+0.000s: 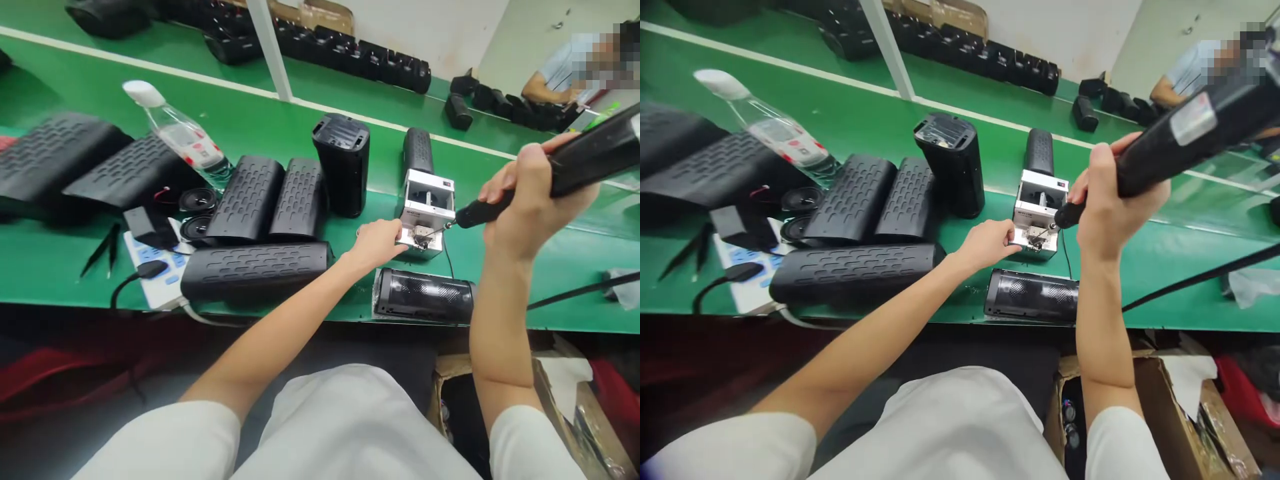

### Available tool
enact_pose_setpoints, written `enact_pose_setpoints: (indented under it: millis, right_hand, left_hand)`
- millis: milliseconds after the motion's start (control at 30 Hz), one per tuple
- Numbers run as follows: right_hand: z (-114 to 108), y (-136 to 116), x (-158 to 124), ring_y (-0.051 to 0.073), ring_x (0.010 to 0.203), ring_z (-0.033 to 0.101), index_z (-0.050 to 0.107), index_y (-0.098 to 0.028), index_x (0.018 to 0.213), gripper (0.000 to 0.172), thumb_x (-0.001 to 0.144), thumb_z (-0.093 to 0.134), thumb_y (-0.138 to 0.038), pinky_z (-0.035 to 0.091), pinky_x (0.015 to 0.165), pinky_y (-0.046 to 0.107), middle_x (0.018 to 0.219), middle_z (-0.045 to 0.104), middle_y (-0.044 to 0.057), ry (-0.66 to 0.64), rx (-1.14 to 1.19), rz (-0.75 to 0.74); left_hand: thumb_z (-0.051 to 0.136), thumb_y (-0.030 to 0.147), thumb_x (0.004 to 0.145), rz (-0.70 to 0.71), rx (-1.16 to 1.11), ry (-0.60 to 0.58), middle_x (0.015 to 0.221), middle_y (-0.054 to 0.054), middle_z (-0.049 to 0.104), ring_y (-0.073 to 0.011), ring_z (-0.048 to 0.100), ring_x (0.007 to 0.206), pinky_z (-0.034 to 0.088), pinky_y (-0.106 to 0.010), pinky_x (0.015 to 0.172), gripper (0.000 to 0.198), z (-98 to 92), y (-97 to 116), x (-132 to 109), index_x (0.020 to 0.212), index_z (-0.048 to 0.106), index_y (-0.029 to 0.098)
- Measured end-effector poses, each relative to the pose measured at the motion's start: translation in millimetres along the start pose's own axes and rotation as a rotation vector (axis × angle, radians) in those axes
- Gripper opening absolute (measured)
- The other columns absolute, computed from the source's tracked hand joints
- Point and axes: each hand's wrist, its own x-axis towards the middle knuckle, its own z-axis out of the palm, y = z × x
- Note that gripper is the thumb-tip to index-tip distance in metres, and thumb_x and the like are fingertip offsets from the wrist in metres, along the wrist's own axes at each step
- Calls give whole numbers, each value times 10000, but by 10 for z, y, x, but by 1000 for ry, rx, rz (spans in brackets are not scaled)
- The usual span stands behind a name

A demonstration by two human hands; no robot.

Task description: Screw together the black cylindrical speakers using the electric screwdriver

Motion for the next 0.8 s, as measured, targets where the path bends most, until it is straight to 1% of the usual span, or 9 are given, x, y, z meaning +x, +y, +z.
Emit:
enact_pose_setpoints:
  millis: [67,167,233,333,500,633,700,800]
  right_hand:
    - [106,67,-2,109,429,397,404,-245,959,340,831,655,-434,341,411,270,592,334,-97,-3,69,-41]
    - [159,151,-35,105,426,421,461,-222,967,246,887,665,-333,360,406,282,612,385,-87,-42,87,-87]
    - [165,183,-73,107,438,442,500,-203,987,201,897,658,-289,375,414,294,637,415,-73,-65,67,-86]
    - [168,196,-132,113,462,480,525,-197,1023,168,921,647,-251,402,431,297,673,446,-61,-84,38,-72]
    - [160,203,-159,83,467,461,492,-232,1045,123,996,605,-223,401,449,250,680,396,-73,-75,-19,-45]
    - [154,221,-142,89,451,452,495,-231,1030,144,989,628,-197,382,420,267,686,396,-72,-61,15,-59]
    - [153,229,-143,84,450,442,502,-230,1026,134,995,631,-214,369,417,262,680,389,-72,-57,19,-74]
    - [144,223,-157,71,459,425,498,-232,1031,142,1021,632,-279,364,429,234,662,369,-76,-50,-13,-70]
  left_hand:
    - [818,333,982,8,9,41,1004,-84,731,-306,731,980,554,-395,834,244,35,78,34,986,604,214]
    - [889,320,938,36,16,90,1128,-99,695,-300,694,1068,537,-387,886,333,66,145,75,992,578,214]
    - [925,314,912,50,19,106,1152,-102,677,-303,673,1097,521,-391,911,383,97,149,82,979,562,211]
    - [925,312,921,55,20,128,1148,-98,669,-303,660,1101,496,-393,919,395,165,136,72,961,546,210]
    - [912,305,933,49,11,170,1101,-80,686,-291,671,1056,443,-364,869,376,251,127,70,942,547,214]
    - [890,308,948,59,-2,161,970,-46,731,-260,691,914,377,-336,760,323,266,118,83,928,581,217]
    - [877,310,958,64,-7,151,928,-40,750,-251,689,857,333,-332,713,294,267,111,87,923,600,217]
    - [870,304,961,80,-11,146,952,-59,776,-255,692,852,294,-333,690,261,264,105,93,927,630,209]
